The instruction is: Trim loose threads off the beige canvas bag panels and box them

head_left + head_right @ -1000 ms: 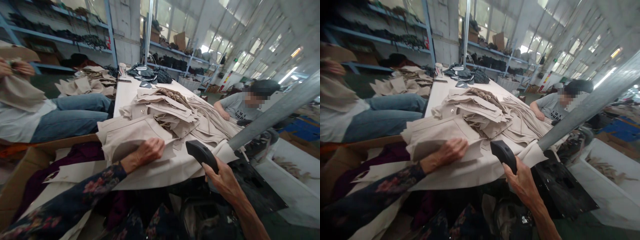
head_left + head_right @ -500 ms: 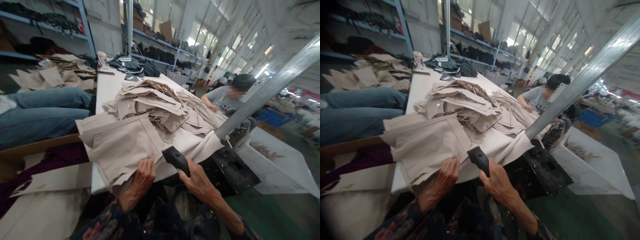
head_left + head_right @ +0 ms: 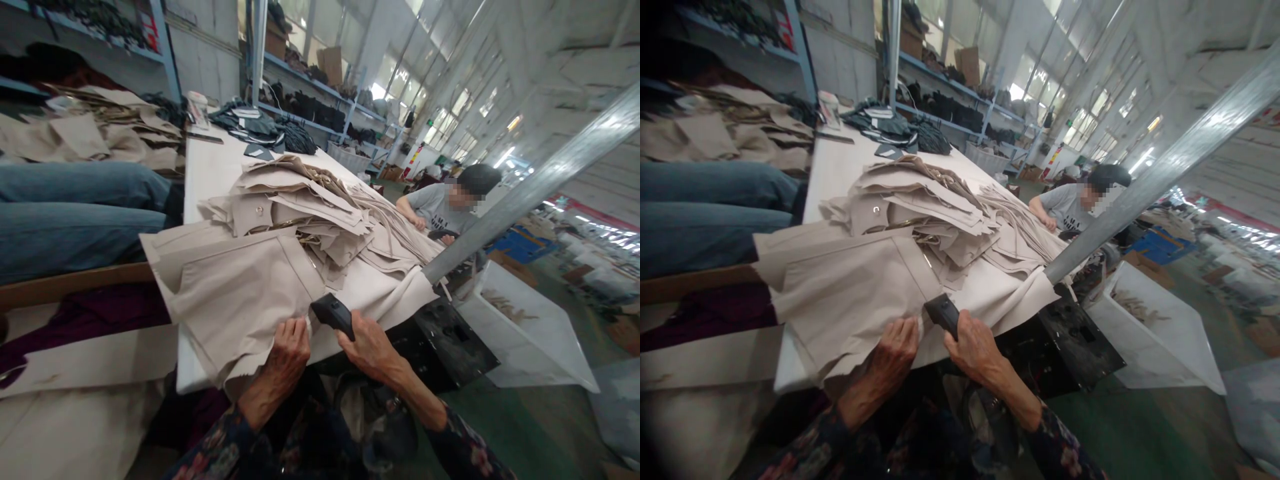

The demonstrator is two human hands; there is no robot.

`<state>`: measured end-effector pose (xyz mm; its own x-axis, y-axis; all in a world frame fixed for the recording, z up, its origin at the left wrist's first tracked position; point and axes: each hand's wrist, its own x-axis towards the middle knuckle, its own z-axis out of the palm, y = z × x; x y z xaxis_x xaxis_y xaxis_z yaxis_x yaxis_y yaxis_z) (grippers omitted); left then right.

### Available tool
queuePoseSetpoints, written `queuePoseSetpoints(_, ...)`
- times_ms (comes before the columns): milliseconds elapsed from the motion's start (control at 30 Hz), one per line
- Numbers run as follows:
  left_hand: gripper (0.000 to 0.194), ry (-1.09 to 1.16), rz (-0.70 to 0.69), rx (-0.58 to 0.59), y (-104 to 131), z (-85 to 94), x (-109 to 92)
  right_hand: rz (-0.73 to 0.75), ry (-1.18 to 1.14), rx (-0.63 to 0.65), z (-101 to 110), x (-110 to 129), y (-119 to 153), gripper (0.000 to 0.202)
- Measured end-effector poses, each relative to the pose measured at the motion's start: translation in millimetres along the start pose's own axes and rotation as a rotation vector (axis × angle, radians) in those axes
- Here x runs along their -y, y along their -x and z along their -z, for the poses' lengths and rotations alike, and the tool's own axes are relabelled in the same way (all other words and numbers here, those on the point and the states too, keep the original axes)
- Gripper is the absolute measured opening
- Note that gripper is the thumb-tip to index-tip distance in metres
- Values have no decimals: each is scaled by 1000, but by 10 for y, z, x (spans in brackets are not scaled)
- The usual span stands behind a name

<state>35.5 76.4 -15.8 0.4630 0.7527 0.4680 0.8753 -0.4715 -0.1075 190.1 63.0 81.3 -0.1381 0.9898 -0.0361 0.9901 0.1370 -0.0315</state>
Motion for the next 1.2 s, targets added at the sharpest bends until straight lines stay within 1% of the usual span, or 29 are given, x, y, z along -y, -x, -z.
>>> queuePoseSetpoints(67,29,4,4,17,5,-4,-8,25,14,28,15,9,-4,21)
queuePoseSetpoints(133,28,-5,8,18,1,0,-13,28,17,34,23,27,-98,23)
queuePoseSetpoints(233,25,-4,1,23,-9,12,-16,-14,17,-12,57,20,-306,26)
queuePoseSetpoints(300,23,9,3,44,-9,15,-18,-72,20,-53,108,-28,-368,26)
queuePoseSetpoints(367,22,15,6,67,-3,12,-23,-112,8,-76,173,-93,-314,24)
queuePoseSetpoints(467,23,5,6,76,4,-4,-25,-85,-40,-76,220,-144,-103,22)
queuePoseSetpoints(567,25,5,6,42,-2,-36,-16,-15,-51,-40,137,-98,10,21)
queuePoseSetpoints(667,26,1,4,27,1,-71,-27,42,-43,-21,16,-28,-100,22)
queuePoseSetpoints(700,26,0,5,41,9,-75,-40,37,-48,-35,2,-19,-165,22)
queuePoseSetpoints(767,27,4,9,88,31,-49,-73,-24,-62,-97,35,-37,-287,21)
queuePoseSetpoints(833,28,38,8,134,29,48,-74,-104,-90,-183,127,-98,-358,20)
queuePoseSetpoints(867,26,80,-5,155,4,129,-42,-126,-114,-220,178,-136,-367,19)
queuePoseSetpoints(933,20,186,-42,189,-122,340,126,-110,-189,-256,251,-206,-341,18)
queuePoseSetpoints(1000,20,231,-31,163,-358,559,448,-41,-259,-258,254,-242,-282,17)
queuePoseSetpoints(1033,18,227,52,95,-503,643,656,-4,-282,-258,231,-242,-252,17)
queuePoseSetpoints(1067,17,197,150,2,-653,698,878,29,-297,-258,198,-233,-226,16)
queuePoseSetpoints(1100,25,168,248,-72,-795,720,1102,53,-308,-262,160,-216,-206,16)
queuePoseSetpoints(1133,31,197,325,-83,-917,709,1311,70,-321,-260,127,-195,-192,16)
queuePoseSetpoints(1167,32,291,408,-45,-1010,673,1492,82,-335,-254,102,-174,-184,16)
queuePoseSetpoints(1200,28,400,477,20,-1070,620,1636,92,-352,-247,92,-154,-180,17)
